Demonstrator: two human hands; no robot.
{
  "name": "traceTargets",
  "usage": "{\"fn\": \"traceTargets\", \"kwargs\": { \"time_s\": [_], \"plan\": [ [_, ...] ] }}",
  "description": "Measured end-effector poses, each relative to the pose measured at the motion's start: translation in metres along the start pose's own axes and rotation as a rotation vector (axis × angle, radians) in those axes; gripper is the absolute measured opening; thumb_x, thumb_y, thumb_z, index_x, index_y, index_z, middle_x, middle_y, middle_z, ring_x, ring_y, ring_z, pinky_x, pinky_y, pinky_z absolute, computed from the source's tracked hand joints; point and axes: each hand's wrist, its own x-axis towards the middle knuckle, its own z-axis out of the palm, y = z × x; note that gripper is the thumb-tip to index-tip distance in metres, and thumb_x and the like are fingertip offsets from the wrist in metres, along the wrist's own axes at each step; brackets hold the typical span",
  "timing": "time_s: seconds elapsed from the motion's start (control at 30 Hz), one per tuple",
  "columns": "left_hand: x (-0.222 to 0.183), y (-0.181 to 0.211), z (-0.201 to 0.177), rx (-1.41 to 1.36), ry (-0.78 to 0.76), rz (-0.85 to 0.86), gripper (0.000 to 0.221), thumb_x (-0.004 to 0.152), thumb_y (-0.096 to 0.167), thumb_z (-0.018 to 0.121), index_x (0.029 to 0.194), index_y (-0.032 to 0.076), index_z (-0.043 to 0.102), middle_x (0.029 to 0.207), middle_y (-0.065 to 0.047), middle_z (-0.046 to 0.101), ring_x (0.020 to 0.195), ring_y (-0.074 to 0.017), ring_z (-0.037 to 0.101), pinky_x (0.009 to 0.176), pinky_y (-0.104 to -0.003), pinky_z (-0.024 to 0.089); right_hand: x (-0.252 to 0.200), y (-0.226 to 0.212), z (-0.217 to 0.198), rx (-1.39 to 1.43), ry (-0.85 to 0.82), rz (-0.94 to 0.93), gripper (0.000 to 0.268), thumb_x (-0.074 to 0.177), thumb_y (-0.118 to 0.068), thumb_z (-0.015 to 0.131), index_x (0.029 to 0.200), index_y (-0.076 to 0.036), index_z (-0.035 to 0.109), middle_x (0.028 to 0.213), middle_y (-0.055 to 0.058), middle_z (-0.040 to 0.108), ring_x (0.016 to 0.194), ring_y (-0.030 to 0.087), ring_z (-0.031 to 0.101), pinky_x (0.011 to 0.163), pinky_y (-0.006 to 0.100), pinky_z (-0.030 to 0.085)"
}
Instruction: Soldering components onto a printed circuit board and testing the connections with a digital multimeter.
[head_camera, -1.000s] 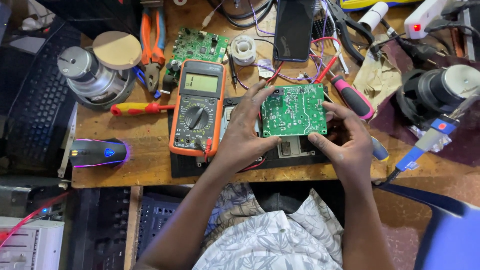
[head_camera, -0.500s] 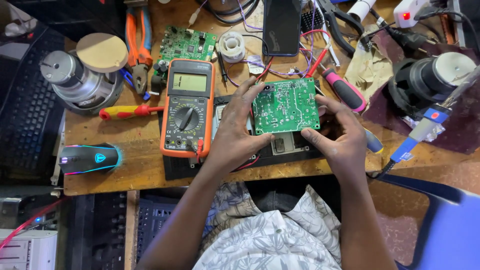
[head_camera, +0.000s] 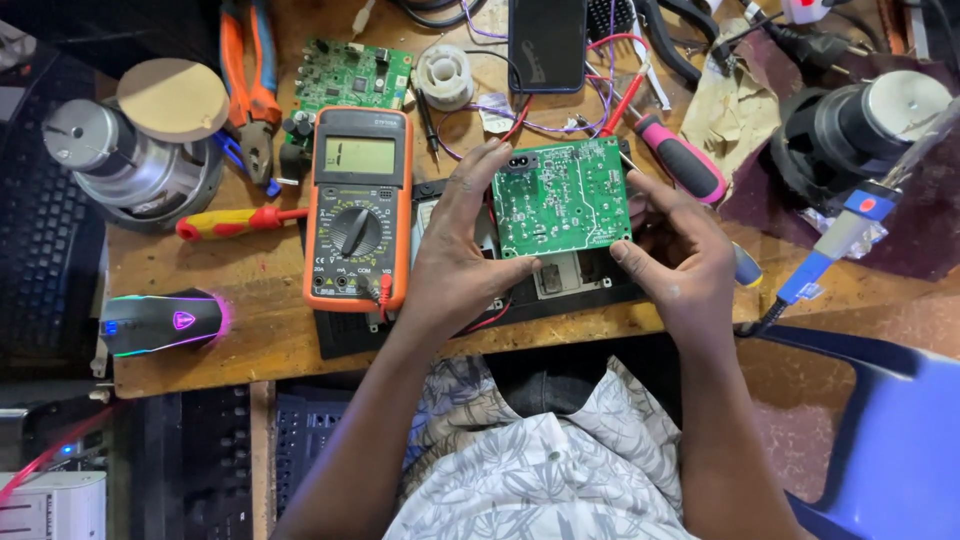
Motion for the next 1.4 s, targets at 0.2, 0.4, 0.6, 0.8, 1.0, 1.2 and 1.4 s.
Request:
{"fn": "traceTargets", "kwargs": {
  "time_s": [0.2, 0.4, 0.6, 0.8, 1.0, 1.2, 1.4],
  "plan": [
    [-0.001, -0.001, 0.003, -0.128, 0.011, 0.036, 0.107, 0.071, -0.005, 0.098, 0.165, 0.020, 0.052, 0.172, -0.012, 0.045, 0.165, -0.0418, 0.034, 0.135, -0.056, 0.032, -0.002, 0.003, -0.001, 0.016, 0.018, -0.038, 0.068, 0.090, 0.005, 0.087, 0.153, 0.004, 0.062, 0.120, 0.015, 0.064, 0.107, 0.019, 0.066, 0.089, 0.030, 0.059],
    [-0.002, -0.003, 0.003, -0.226, 0.009, 0.042, 0.107, 0.075, -0.015, 0.091, 0.167, 0.021, 0.051, 0.175, -0.008, 0.041, 0.168, -0.0372, 0.029, 0.130, -0.049, 0.043, -0.003, 0.010, -0.002, 0.092, 0.019, -0.041, 0.072, 0.087, 0.009, 0.088, 0.153, 0.005, 0.060, 0.118, 0.016, 0.065, 0.104, 0.019, 0.068, 0.088, 0.029, 0.061],
    [-0.002, -0.004, 0.005, -0.253, 0.020, 0.054, 0.109, 0.074, -0.020, 0.089, 0.167, 0.022, 0.050, 0.177, -0.006, 0.039, 0.170, -0.0390, 0.024, 0.128, -0.047, 0.049, -0.003, 0.012, -0.004, 0.149, 0.015, -0.031, 0.075, 0.085, 0.008, 0.088, 0.154, 0.005, 0.058, 0.119, 0.015, 0.066, 0.104, 0.018, 0.069, 0.086, 0.028, 0.061],
    [-0.002, -0.005, 0.006, -0.265, 0.026, 0.105, 0.108, 0.078, -0.019, 0.087, 0.169, 0.026, 0.049, 0.179, -0.003, 0.037, 0.171, -0.0376, 0.022, 0.131, -0.049, 0.045, -0.006, 0.015, -0.002, 0.174, 0.026, -0.071, 0.076, 0.083, 0.011, 0.089, 0.152, 0.005, 0.059, 0.117, 0.018, 0.069, 0.103, 0.020, 0.070, 0.085, 0.032, 0.063],
    [-0.004, 0.001, 0.005, -0.221, 0.037, 0.158, 0.106, 0.079, -0.022, 0.085, 0.169, 0.021, 0.049, 0.180, -0.004, 0.038, 0.172, -0.0337, 0.024, 0.141, -0.051, 0.029, -0.005, 0.019, -0.003, 0.183, 0.008, -0.097, 0.078, 0.084, 0.012, 0.088, 0.155, 0.005, 0.057, 0.116, 0.019, 0.070, 0.104, 0.023, 0.073, 0.088, 0.035, 0.065],
    [0.003, 0.008, 0.005, -0.430, -0.019, 0.225, 0.102, 0.084, -0.029, 0.078, 0.170, 0.013, 0.044, 0.178, -0.011, 0.043, 0.169, -0.0332, 0.036, 0.140, -0.048, 0.032, -0.005, 0.017, -0.006, 0.416, -0.066, -0.047, 0.076, 0.094, 0.009, 0.074, 0.164, 0.006, 0.044, 0.102, 0.019, 0.070, 0.091, 0.024, 0.075, 0.083, 0.035, 0.068],
    [0.027, 0.006, 0.008, -0.851, 0.003, 0.158, 0.070, 0.085, -0.017, 0.084, 0.149, 0.000, 0.063, 0.171, -0.018, 0.049, 0.162, -0.0309, 0.046, 0.137, -0.041, 0.041, -0.018, 0.002, 0.010, 0.605, 0.043, 0.139, 0.056, 0.094, -0.002, 0.076, 0.143, 0.008, 0.051, 0.096, 0.023, 0.068, 0.071, 0.029, 0.076, 0.047, 0.032, 0.065]
  ]
}}
